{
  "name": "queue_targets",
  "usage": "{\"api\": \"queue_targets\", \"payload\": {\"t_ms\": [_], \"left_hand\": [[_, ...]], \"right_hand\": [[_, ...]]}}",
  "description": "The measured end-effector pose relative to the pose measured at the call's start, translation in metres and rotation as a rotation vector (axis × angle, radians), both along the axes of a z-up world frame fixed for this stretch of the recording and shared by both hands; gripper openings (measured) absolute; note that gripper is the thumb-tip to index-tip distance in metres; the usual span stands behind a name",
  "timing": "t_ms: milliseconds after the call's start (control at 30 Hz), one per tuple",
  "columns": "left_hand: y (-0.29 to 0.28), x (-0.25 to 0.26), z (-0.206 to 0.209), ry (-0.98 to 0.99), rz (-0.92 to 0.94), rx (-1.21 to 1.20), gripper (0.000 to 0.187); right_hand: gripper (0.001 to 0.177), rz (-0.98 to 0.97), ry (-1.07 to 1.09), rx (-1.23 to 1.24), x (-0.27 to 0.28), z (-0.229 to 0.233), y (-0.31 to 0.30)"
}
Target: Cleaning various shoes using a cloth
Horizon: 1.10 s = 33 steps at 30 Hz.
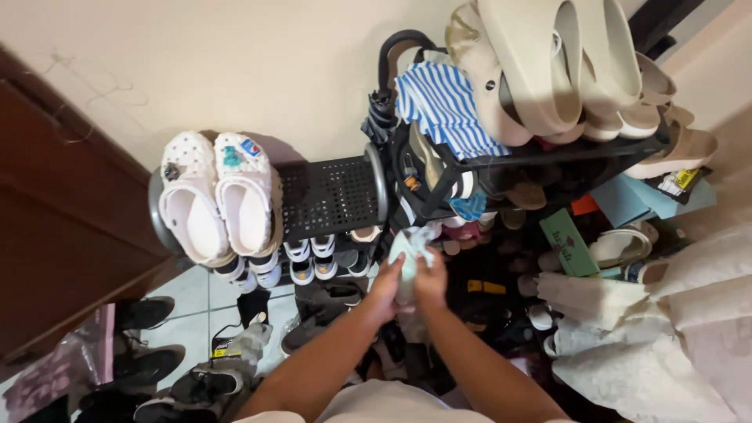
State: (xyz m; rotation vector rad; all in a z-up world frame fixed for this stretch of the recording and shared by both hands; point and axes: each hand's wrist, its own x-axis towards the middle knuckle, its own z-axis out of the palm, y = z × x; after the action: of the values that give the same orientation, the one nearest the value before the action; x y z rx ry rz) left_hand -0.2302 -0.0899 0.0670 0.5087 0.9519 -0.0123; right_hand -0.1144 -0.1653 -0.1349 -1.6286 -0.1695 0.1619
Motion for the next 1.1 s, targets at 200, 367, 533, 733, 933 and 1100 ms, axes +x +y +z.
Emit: {"api": "queue_targets", "payload": {"t_ms": [200,367,533,733,933,1100], "left_hand": [[0.012,0.001,-0.098,-0.272,0.379,0.763,0.035],[0.033,-0.022,-0.055,-0.159,0.391,0.636,0.039],[0.063,-0.053,-0.100,-0.240,0.313,0.515,0.047],[0.099,-0.149,-0.145,-0.077,0.137,0.465,0.046],[0.113,-0.228,-0.193,0.250,0.287,0.493,0.027],[0.088,-0.254,-0.195,0.540,0.572,0.504,0.050]], "right_hand": [[0.030,0.147,0.037,0.117,-0.069,0.109,0.036],[0.029,0.203,-0.144,0.006,-0.086,0.128,0.052],[0.029,0.327,0.289,0.308,-0.096,0.115,0.058],[0.033,0.603,0.634,0.249,-0.077,0.068,0.052],[0.030,0.707,0.915,-0.130,-0.026,0.067,0.067],[0.047,0.857,0.118,-0.360,0.044,0.024,0.129]]}}
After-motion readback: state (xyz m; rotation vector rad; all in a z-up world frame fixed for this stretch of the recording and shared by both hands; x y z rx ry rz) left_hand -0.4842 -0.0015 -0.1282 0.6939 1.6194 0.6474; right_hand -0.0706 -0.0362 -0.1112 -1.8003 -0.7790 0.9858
